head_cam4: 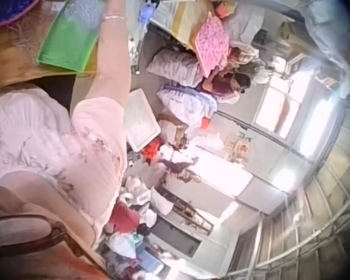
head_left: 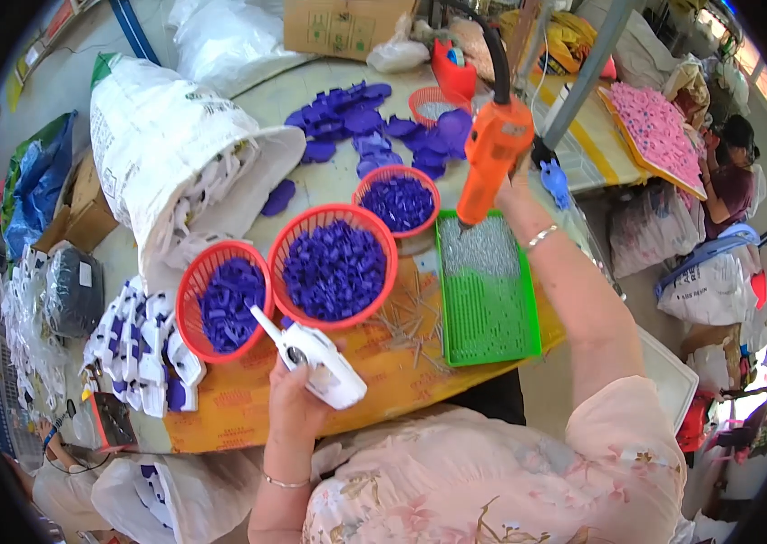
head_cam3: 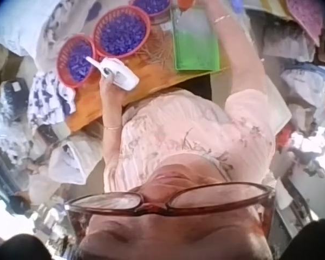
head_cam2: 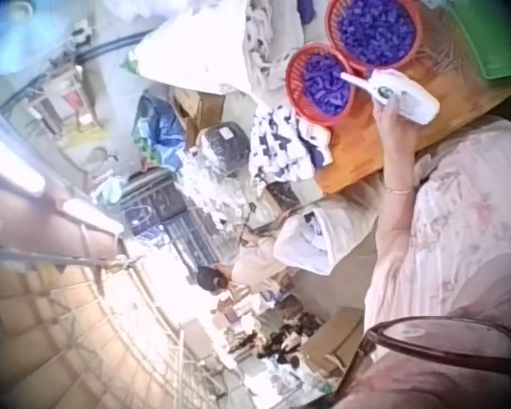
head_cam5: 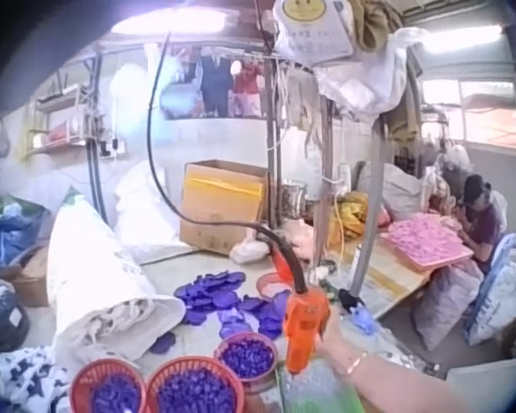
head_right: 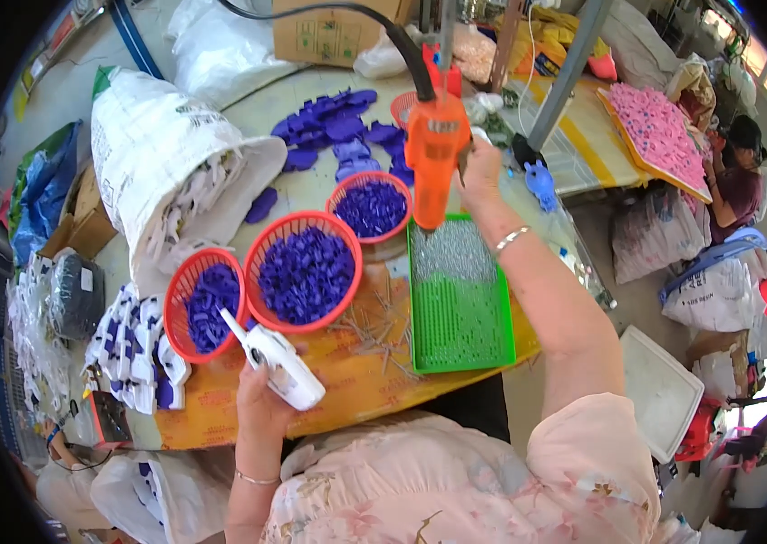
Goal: Assembling plastic toy walkie-talkies by joining internal circuit components and outer casing pieces.
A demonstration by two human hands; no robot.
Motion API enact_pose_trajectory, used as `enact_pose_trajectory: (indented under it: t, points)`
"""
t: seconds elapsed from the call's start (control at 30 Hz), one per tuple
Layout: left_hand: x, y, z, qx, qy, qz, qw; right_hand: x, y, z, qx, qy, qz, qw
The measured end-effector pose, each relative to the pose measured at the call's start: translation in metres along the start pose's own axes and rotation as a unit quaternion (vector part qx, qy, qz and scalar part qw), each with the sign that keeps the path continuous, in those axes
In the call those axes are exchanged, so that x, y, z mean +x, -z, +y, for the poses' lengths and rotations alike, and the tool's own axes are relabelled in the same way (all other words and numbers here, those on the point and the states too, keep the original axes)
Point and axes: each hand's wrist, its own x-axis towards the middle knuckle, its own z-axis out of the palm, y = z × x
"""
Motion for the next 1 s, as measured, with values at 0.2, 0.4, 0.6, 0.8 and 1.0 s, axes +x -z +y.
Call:
enact_pose_trajectory:
  t: [0.2,0.4,0.6,0.8,1.0]
  points:
    - [0.011,-0.004,-0.009,0.03,0.008,-0.011,0.999,-0.115,-0.001,-0.122,-0.114,0.135,0.176,0.968]
    - [0.005,-0.019,-0.016,-0.039,0.059,-0.027,0.997,-0.234,-0.047,-0.122,-0.363,0.283,-0.172,0.871]
    - [-0.012,-0.03,-0.017,-0.097,0.04,-0.025,0.994,-0.253,-0.076,-0.08,-0.385,0.371,-0.365,0.762]
    - [-0.017,-0.032,-0.022,-0.068,-0.025,-0.027,0.997,-0.256,-0.083,-0.077,-0.34,0.216,-0.4,0.823]
    - [-0.013,-0.031,-0.026,-0.056,-0.049,-0.032,0.997,-0.259,-0.082,-0.067,-0.308,0.184,-0.334,0.872]
